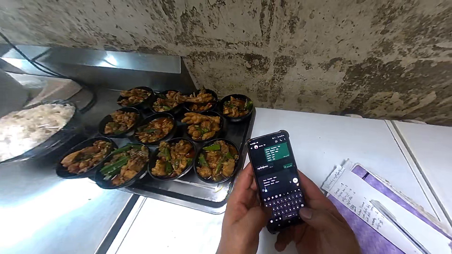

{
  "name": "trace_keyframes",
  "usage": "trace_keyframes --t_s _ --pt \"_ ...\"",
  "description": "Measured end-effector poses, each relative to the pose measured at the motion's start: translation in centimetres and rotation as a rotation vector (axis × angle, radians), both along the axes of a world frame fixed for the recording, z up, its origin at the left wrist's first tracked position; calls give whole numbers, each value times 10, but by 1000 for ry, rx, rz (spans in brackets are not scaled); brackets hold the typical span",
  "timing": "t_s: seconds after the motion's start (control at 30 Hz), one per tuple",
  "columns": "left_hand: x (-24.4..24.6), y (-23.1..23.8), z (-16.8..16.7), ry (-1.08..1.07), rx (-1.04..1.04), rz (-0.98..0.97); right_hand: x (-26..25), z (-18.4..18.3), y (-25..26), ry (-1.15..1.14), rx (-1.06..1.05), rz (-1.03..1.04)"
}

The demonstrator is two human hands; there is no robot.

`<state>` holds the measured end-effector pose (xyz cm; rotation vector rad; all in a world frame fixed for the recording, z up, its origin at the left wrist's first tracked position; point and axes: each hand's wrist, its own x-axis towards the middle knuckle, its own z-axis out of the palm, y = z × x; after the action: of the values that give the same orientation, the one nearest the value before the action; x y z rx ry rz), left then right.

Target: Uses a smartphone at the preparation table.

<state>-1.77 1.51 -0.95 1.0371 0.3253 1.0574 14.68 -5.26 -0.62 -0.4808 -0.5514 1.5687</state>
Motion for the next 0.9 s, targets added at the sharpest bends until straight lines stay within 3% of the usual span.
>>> trace_keyframes --t_s 0.33,0.9 --pt "-3 5 3 74 82 -121 3 2 0 -166 23 -82" --pt "-1 3 3 80 66 -115 0 2 -1 -171 1 -119"
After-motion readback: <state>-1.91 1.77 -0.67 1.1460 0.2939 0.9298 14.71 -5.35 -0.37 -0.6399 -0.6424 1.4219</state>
